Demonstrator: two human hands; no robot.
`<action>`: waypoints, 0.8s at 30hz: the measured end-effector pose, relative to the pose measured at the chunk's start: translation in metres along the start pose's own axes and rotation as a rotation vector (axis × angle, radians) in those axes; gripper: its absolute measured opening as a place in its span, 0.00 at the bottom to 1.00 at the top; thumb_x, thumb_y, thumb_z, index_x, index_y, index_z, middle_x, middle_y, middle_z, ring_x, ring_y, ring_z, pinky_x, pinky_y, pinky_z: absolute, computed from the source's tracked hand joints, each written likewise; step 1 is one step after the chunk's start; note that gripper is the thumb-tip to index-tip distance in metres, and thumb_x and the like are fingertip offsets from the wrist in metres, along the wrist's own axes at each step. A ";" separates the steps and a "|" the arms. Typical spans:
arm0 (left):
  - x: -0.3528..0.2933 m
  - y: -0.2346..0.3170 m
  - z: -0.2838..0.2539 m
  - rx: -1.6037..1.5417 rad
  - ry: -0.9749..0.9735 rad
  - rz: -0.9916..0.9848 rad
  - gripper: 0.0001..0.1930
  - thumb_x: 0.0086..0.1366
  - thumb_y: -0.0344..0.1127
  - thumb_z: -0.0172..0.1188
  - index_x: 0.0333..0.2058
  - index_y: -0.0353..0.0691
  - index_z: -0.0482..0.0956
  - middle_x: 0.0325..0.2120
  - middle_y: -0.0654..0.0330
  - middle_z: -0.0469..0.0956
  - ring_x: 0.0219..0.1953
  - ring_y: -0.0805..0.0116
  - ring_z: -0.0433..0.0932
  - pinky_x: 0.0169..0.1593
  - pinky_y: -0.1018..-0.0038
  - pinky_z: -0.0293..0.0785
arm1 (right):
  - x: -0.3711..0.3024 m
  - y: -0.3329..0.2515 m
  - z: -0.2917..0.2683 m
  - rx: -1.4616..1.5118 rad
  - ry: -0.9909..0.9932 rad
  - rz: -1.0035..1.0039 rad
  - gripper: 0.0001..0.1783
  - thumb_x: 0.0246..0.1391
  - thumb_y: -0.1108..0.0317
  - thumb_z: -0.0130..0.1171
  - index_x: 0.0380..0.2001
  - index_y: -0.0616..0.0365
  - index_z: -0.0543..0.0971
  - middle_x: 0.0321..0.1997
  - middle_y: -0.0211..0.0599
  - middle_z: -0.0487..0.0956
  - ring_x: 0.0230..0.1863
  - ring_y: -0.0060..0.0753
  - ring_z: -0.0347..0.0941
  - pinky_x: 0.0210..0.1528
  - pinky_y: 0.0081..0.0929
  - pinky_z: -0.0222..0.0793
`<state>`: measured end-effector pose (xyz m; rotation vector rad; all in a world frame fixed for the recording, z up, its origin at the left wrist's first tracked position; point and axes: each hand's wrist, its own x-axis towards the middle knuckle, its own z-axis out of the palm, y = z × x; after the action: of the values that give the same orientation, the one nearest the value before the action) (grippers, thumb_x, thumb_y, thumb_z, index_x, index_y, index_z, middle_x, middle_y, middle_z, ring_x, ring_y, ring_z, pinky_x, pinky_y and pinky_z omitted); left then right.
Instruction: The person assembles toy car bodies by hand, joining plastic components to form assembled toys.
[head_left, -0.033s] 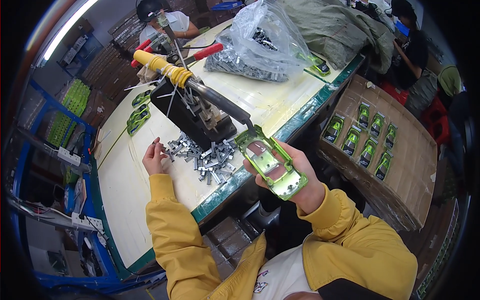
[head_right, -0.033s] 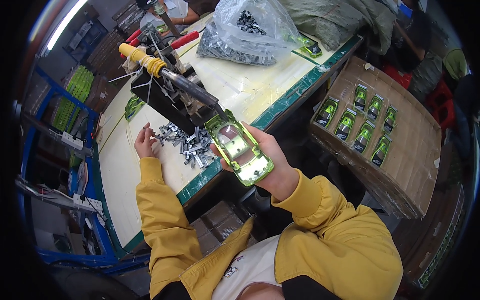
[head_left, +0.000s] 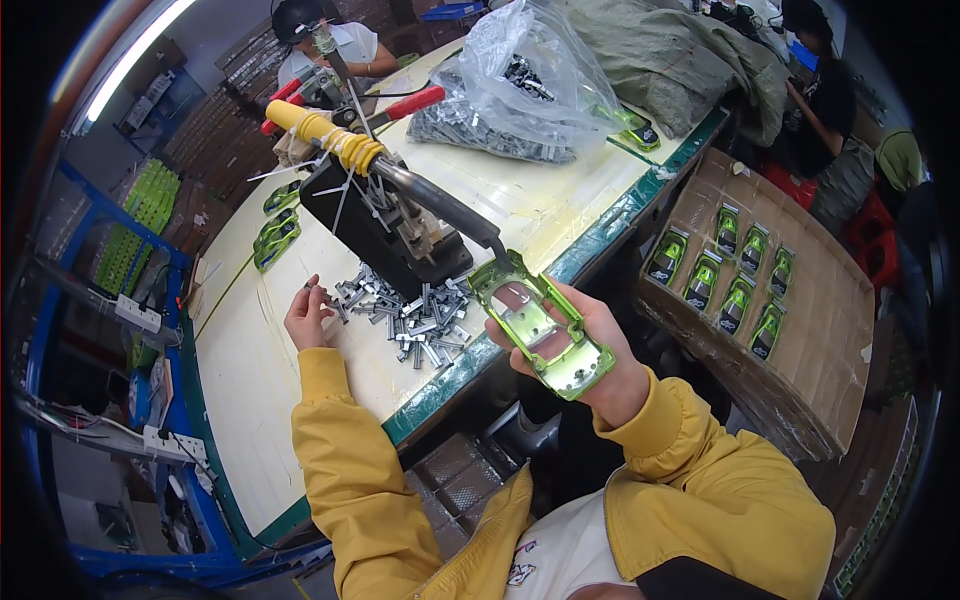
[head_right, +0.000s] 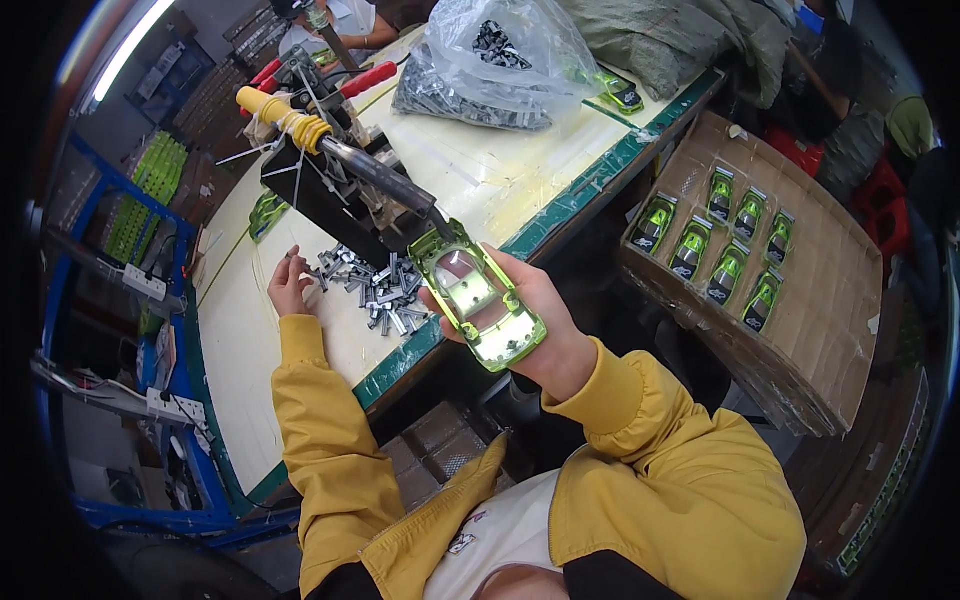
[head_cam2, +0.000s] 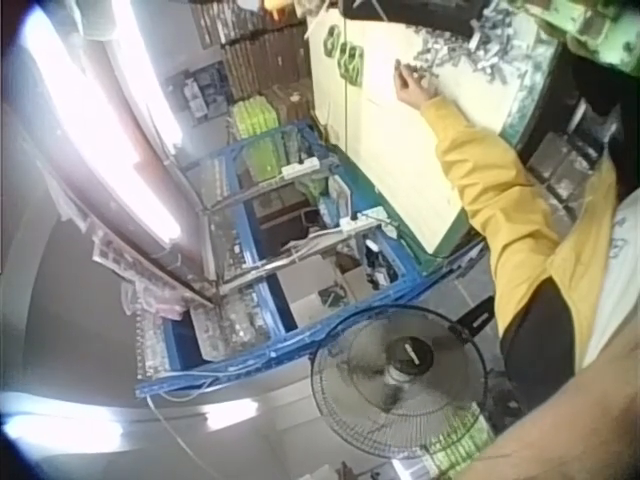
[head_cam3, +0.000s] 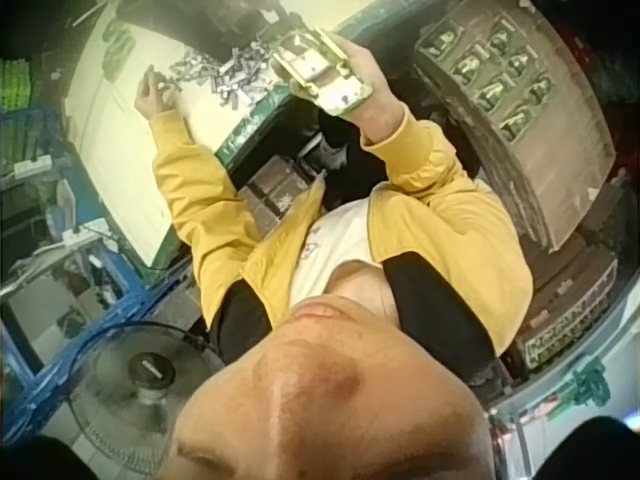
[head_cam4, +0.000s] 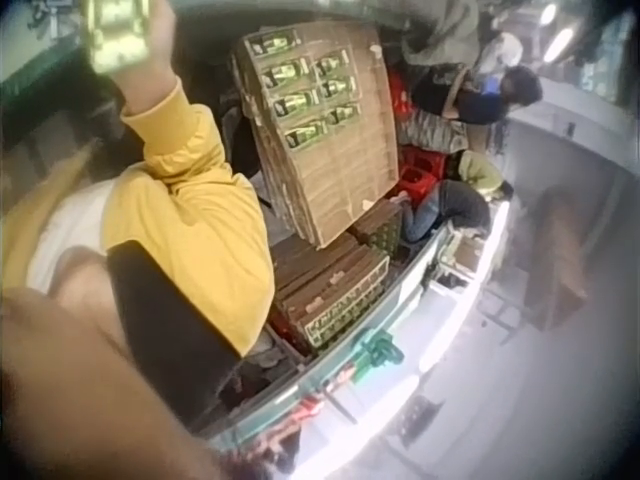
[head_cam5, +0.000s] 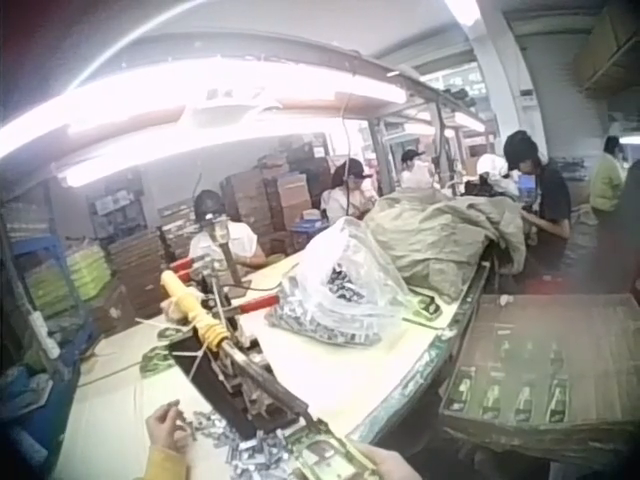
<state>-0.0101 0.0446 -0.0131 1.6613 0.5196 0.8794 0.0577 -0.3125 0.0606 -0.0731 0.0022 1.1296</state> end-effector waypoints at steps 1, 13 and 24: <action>0.000 0.001 0.002 -0.001 -0.004 -0.002 0.14 0.54 0.34 0.52 0.40 0.35 0.69 0.24 0.65 0.71 0.24 0.79 0.70 0.21 0.88 0.65 | 0.000 0.000 0.001 0.011 0.006 0.004 0.18 0.54 0.60 0.33 0.40 0.62 0.65 0.38 0.44 0.69 0.41 0.43 0.66 0.31 0.34 0.71; -0.004 0.007 0.006 -0.088 -0.005 -0.047 0.15 0.54 0.33 0.52 0.40 0.33 0.68 0.22 0.63 0.70 0.21 0.75 0.72 0.18 0.86 0.66 | -0.001 0.000 0.003 0.016 -0.004 0.015 0.19 0.54 0.59 0.33 0.41 0.62 0.65 0.38 0.45 0.69 0.40 0.40 0.66 0.32 0.33 0.70; -0.005 0.009 0.008 -0.062 -0.007 -0.076 0.14 0.53 0.31 0.52 0.40 0.35 0.69 0.21 0.64 0.70 0.21 0.76 0.71 0.18 0.86 0.66 | -0.002 0.001 0.004 0.031 -0.001 0.004 0.19 0.53 0.59 0.34 0.40 0.63 0.65 0.37 0.45 0.69 0.40 0.41 0.67 0.32 0.33 0.70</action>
<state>-0.0074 0.0334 -0.0062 1.5780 0.5414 0.8258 0.0561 -0.3138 0.0646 -0.0455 0.0190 1.1337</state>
